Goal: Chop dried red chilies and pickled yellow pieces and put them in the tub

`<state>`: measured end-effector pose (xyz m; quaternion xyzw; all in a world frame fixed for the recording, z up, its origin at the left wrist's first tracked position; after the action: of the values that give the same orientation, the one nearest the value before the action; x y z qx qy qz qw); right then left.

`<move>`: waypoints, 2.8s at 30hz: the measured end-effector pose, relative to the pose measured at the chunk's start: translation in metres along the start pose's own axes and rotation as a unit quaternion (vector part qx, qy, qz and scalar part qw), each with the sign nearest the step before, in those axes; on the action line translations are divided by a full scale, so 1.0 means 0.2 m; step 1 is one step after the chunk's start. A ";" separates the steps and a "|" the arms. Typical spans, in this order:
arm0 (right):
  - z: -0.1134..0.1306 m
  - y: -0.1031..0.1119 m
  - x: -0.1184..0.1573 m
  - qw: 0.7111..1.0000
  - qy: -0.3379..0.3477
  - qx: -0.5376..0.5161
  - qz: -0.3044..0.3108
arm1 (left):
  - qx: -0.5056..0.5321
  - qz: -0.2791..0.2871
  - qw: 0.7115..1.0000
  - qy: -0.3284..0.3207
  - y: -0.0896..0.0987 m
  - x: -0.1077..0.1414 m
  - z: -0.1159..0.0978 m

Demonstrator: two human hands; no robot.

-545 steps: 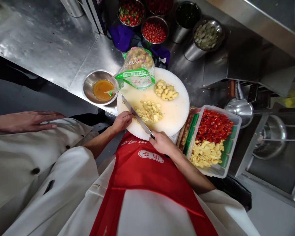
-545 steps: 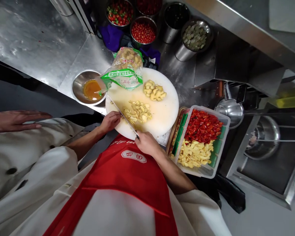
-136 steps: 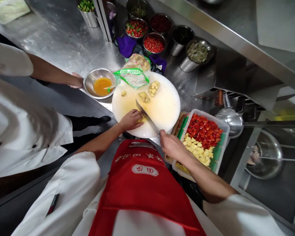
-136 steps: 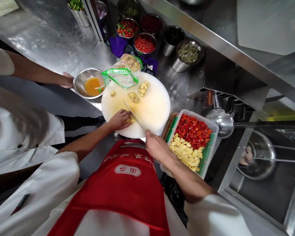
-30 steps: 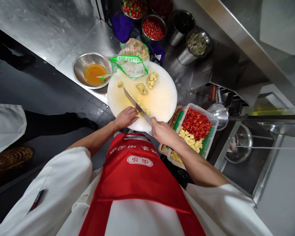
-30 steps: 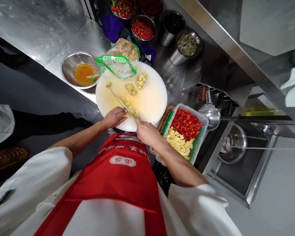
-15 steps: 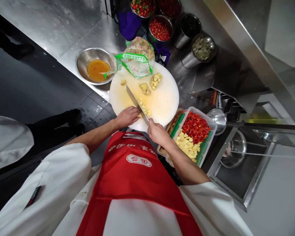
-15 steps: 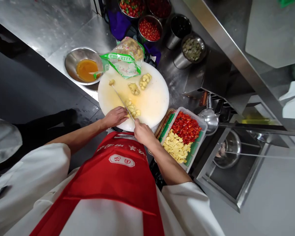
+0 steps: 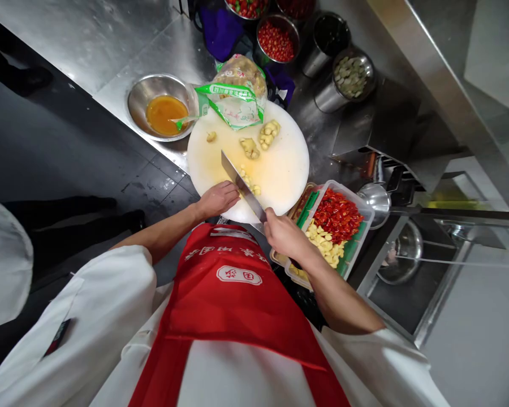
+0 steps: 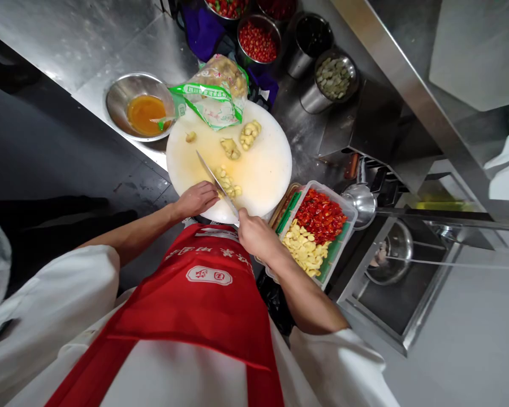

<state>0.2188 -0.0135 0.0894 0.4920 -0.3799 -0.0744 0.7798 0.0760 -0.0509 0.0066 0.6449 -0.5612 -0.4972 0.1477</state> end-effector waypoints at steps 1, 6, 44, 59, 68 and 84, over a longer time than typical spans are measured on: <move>0.00 0.00 0.00 1.000 -0.008 0.001 -0.001 | 0.001 0.002 1.000 0.000 0.00 0.00 0.00; 0.00 0.02 -0.01 1.000 0.005 0.008 -0.013 | 0.018 -0.003 1.000 0.011 0.01 0.01 0.00; -0.02 0.00 0.01 1.000 0.026 -0.003 -0.006 | -0.003 -0.018 1.000 -0.003 0.02 0.04 -0.02; -0.05 -0.03 -0.01 1.000 0.011 -0.011 -0.019 | 0.004 -0.006 1.000 0.015 0.00 0.06 0.00; -0.04 -0.06 -0.04 0.999 0.012 -0.024 -0.021 | -0.025 -0.035 0.999 0.014 0.02 0.06 0.00; -0.11 0.04 0.07 0.999 0.012 -0.045 0.006 | -0.026 -0.036 0.998 0.054 -0.01 0.08 0.03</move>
<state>0.2404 -0.0011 0.0974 0.4552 -0.3697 -0.0803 0.8060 0.0700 -0.0615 -0.0045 0.6866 -0.5155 -0.4812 0.1768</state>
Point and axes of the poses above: each hand's wrist, its own x-axis away from the middle knuckle, its own y-axis out of the back of the hand, z = x × y, the point moved 7 cm from there along -x, towards the middle knuckle, and after that the axes turned 10 degrees about -z, right-handed, at the moved point
